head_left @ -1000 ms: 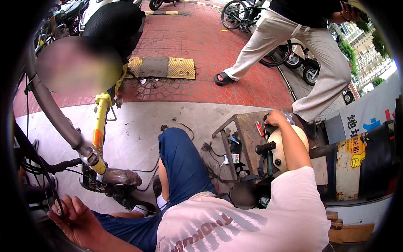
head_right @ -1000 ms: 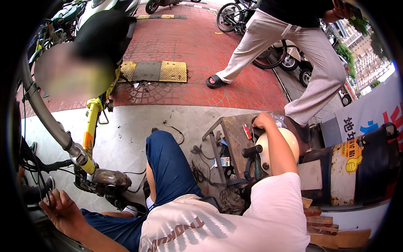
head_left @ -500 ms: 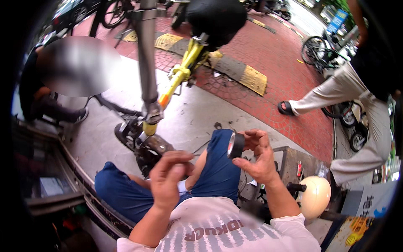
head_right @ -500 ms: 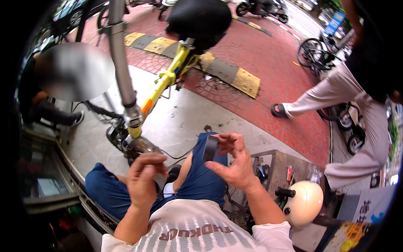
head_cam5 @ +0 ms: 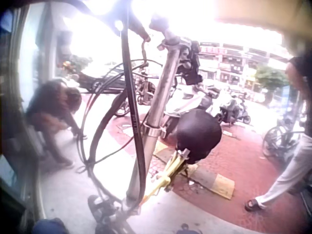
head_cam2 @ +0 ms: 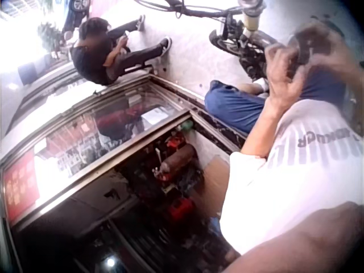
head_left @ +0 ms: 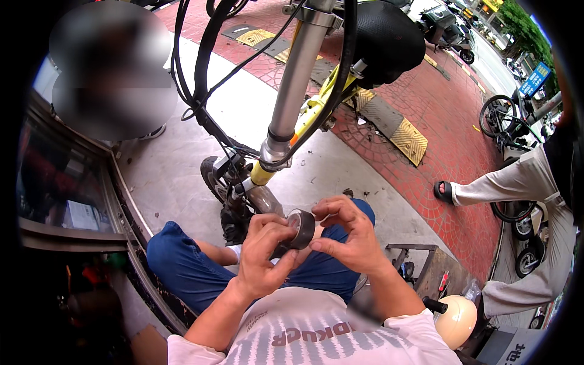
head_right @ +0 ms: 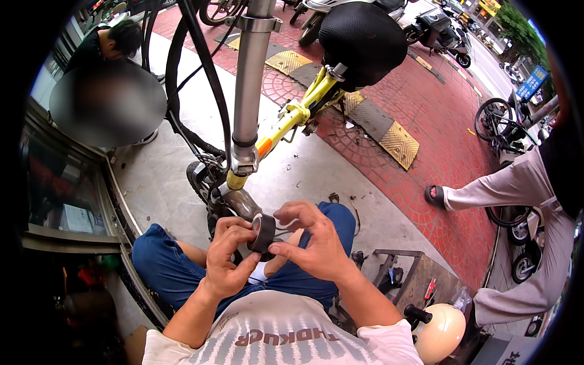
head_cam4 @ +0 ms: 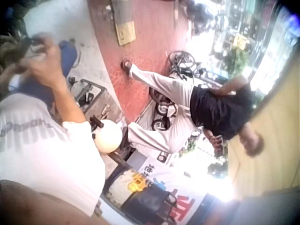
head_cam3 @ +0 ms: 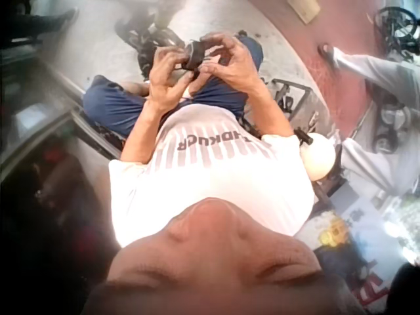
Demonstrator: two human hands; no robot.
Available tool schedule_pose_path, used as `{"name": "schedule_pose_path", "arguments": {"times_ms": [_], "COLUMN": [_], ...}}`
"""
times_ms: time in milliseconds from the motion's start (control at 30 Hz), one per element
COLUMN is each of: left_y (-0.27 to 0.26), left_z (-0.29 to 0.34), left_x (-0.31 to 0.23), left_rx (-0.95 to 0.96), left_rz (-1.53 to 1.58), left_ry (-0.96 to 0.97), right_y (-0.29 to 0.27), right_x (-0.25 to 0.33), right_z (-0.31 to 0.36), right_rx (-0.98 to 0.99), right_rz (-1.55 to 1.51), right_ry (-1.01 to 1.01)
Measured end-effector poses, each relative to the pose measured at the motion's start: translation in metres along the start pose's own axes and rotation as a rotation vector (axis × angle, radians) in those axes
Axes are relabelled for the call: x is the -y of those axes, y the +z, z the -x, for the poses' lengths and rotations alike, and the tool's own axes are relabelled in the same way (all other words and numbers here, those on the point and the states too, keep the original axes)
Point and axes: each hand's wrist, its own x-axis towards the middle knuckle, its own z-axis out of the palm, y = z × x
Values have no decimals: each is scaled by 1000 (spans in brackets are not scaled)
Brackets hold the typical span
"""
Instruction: The person splices wires on the front of a scooter using a cutting tool, wraps the connection with black electrical tape, and slides a black protective sleeve over the bundle of wires.
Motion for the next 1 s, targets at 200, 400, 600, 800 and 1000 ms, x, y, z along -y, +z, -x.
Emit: {"name": "schedule_pose_path", "arguments": {"times_ms": [200, 400, 600, 800, 1000], "left_y": [-3, -4, 1, 5, 8], "left_z": [-10, -17, -26, -33, -35], "left_x": [-2, -2, -2, -6, -7], "left_rx": [1, 57, 80, 78, 69], "left_rz": [-64, -109, -158, -210, -233], "left_ry": [34, 46, 99, 129, 147], "right_y": [-7, -10, -10, -11, -14], "right_x": [23, 25, 15, 10, 4], "right_z": [-16, -17, -8, -5, -2], "right_rx": [75, 45, -75, -124, -117], "right_rz": [157, 188, 135, 88, 67], "right_ry": [-173, -144, -46, 14, 18]}}
